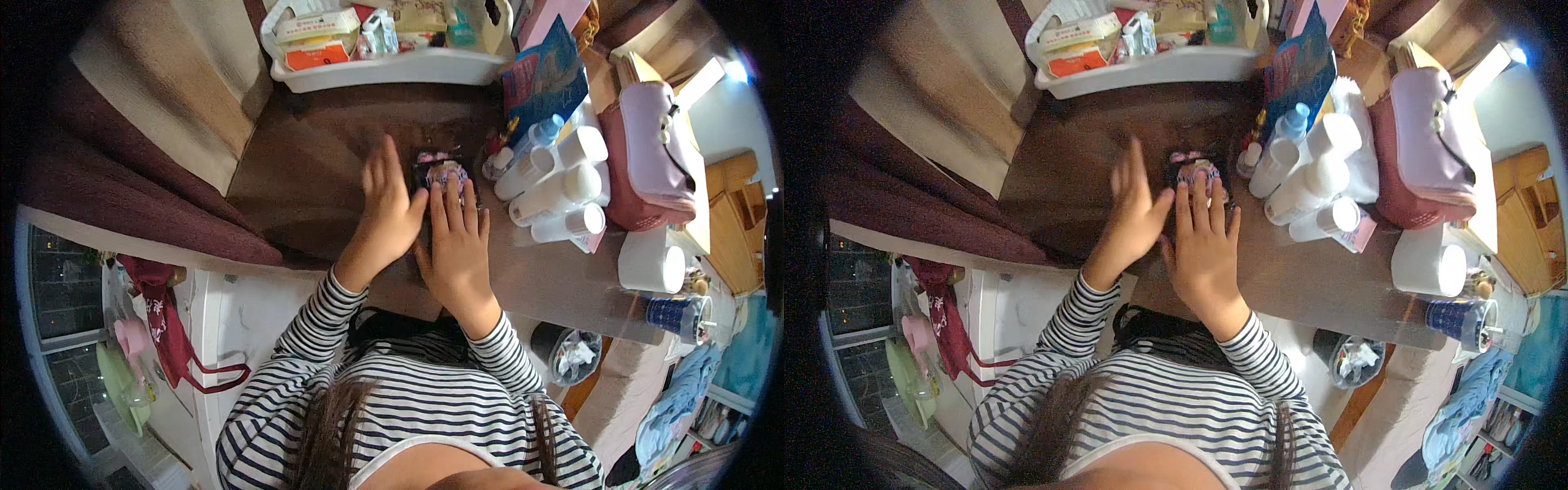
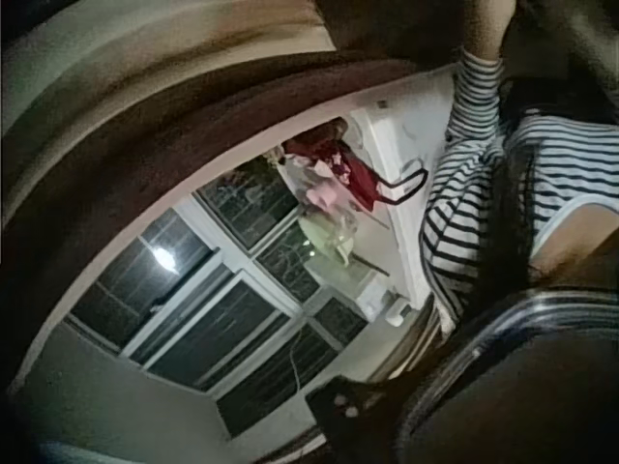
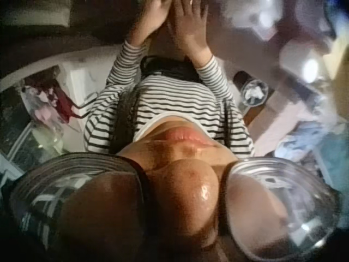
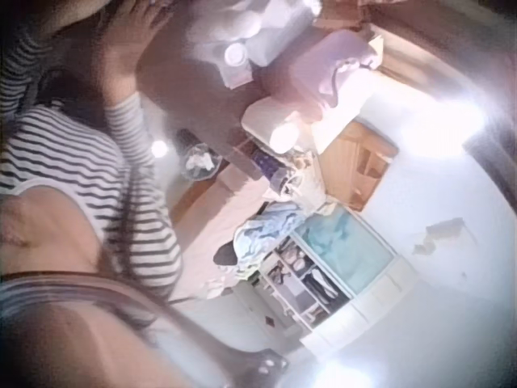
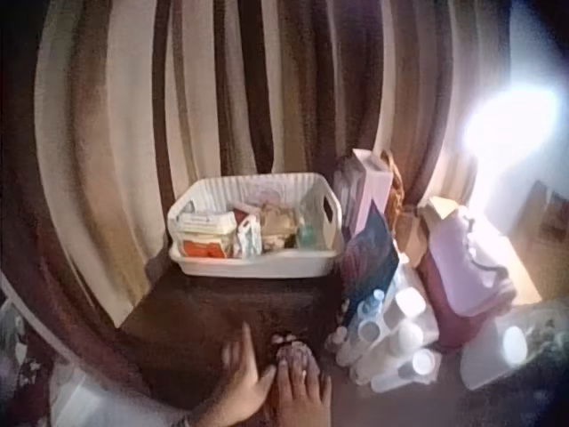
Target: The person organizes various items on a table, including notebooks, papers, and personal care products. They stack notebooks, flip through papers, and arrange items in a tray.
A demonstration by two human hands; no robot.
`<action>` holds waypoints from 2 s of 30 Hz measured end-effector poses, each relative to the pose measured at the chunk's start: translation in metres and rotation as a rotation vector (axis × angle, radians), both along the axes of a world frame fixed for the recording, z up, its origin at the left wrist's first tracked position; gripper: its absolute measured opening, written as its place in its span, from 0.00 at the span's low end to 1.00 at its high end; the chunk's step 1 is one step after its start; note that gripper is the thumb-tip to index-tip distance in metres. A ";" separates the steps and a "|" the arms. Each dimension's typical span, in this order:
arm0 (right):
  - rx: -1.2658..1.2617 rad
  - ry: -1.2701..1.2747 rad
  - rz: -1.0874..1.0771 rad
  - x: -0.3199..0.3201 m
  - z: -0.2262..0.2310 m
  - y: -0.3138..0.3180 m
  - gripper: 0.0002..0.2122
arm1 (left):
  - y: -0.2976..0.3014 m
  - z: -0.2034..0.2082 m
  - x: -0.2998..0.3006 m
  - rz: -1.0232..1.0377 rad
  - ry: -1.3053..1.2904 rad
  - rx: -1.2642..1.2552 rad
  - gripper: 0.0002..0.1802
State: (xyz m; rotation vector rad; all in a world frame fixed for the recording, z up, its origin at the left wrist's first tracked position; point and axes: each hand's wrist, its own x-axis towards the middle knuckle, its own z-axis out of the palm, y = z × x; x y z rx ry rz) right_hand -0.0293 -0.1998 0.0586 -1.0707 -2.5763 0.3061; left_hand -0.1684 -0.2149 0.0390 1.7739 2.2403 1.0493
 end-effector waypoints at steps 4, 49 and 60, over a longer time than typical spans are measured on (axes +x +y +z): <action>0.037 0.270 0.057 -0.018 0.036 0.017 0.31 | 0.029 0.069 -0.037 0.023 0.045 0.279 0.42; -1.179 1.105 0.071 0.068 -0.008 -0.015 0.12 | -0.032 0.028 0.014 -0.638 -1.396 -0.310 0.19; -1.220 1.092 -0.149 0.062 -0.017 -0.014 0.10 | -0.039 0.015 0.011 -0.292 -1.297 -0.164 0.15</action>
